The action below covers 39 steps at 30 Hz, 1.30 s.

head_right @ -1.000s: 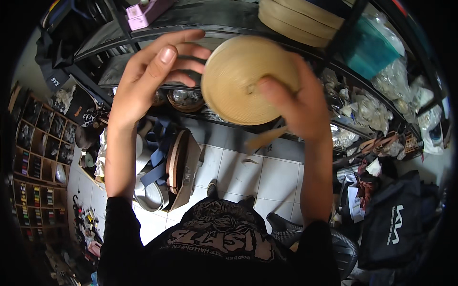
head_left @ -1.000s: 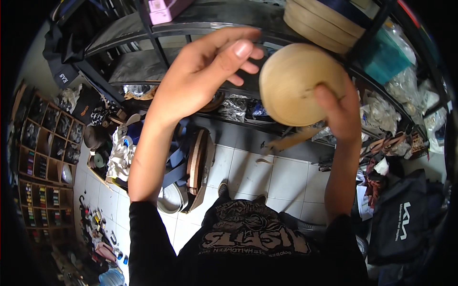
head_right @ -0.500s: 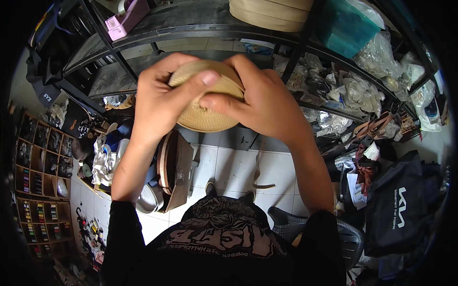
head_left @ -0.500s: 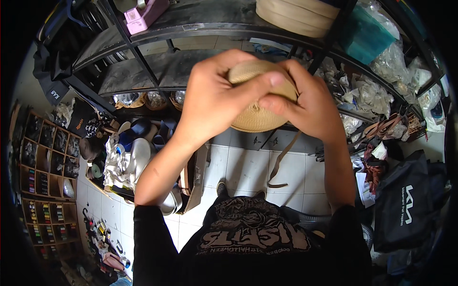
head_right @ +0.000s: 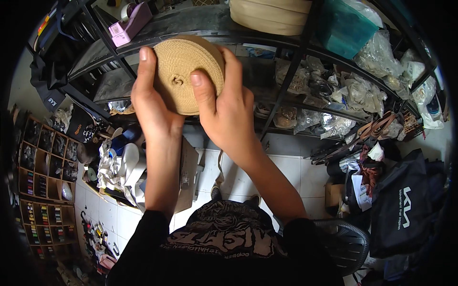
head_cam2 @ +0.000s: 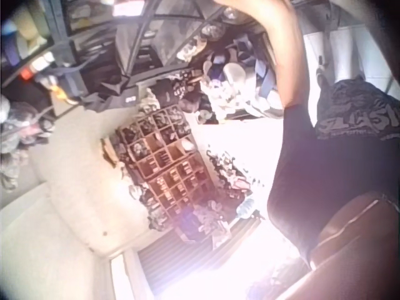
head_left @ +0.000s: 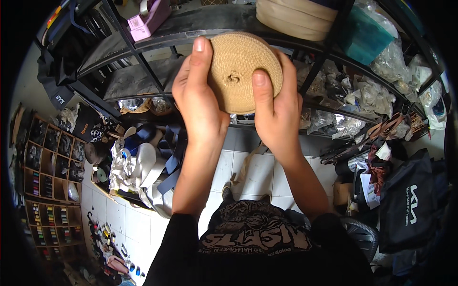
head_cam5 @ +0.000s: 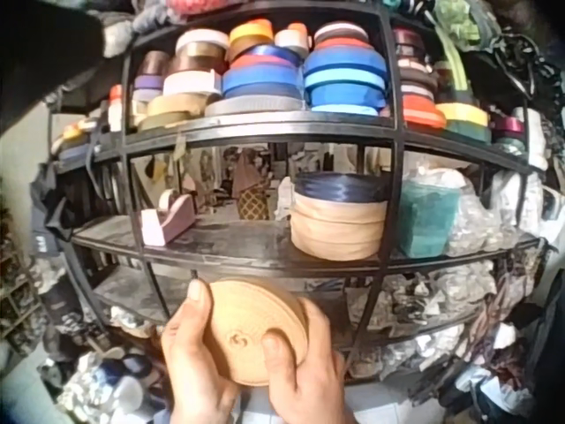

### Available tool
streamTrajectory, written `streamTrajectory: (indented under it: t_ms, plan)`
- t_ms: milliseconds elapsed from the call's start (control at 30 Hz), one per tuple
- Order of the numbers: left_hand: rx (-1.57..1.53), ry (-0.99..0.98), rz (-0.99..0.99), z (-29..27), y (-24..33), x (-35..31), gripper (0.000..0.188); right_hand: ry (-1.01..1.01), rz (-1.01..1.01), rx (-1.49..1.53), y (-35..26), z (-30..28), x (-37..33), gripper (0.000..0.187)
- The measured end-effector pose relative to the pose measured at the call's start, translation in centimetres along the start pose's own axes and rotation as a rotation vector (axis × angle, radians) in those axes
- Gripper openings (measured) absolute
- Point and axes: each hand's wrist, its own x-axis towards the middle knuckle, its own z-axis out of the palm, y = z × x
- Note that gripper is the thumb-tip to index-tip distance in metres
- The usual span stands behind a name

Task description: The person organizes rolls of webbing, winding loose straps and placing the rolls onto the storage shelf by hand.

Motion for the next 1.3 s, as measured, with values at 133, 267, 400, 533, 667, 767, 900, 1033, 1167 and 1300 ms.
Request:
streamTrajectory:
  t_ms: [133,267,400,533,667,767,900,1033,1167,1300]
  plan:
    - [0.010,0.056,-0.040,-1.0,-1.4,-0.8,0.038,0.045,0.019,0.034,0.9,-0.1,-1.1,0.046]
    - [0.247,-0.148,-0.167,-5.1,-2.2,-1.3,0.032,-0.166,0.128,-0.038,2.9,-2.5,-2.1,0.043]
    - [0.606,-0.457,-0.169,-6.6,-0.8,-1.3,0.028,-0.487,-0.009,-0.123,3.6,-4.8,-1.8,0.059]
    - [0.836,-0.733,-0.186,-5.6,0.2,-1.3,0.029,-0.657,0.003,-0.239,2.7,-5.2,-1.7,0.083]
    - [0.922,-0.862,-0.214,-5.3,0.4,-1.6,0.029,-0.759,-0.034,-0.315,3.0,-5.5,-2.2,0.097]
    - [0.906,-0.876,-0.174,-5.8,-0.6,-2.1,0.028,-0.791,-0.038,-0.287,3.3,-5.6,-2.1,0.098]
    - [0.856,-0.730,-0.032,-6.1,-1.7,-3.0,0.026,-0.830,0.041,-0.307,2.7,-5.9,-1.2,0.099]
    - [0.686,-0.501,0.045,-5.5,-0.8,-3.0,0.025,-0.521,0.008,-0.087,2.3,-4.5,-1.3,0.085]
    - [0.462,-0.288,0.050,-5.6,-0.1,-2.6,0.024,-0.198,-0.246,-0.056,2.1,-2.8,-1.8,0.051]
    - [0.099,-0.132,0.025,-4.9,-1.1,-2.8,0.028,-0.066,-0.088,0.110,1.4,-1.7,-2.0,0.037]
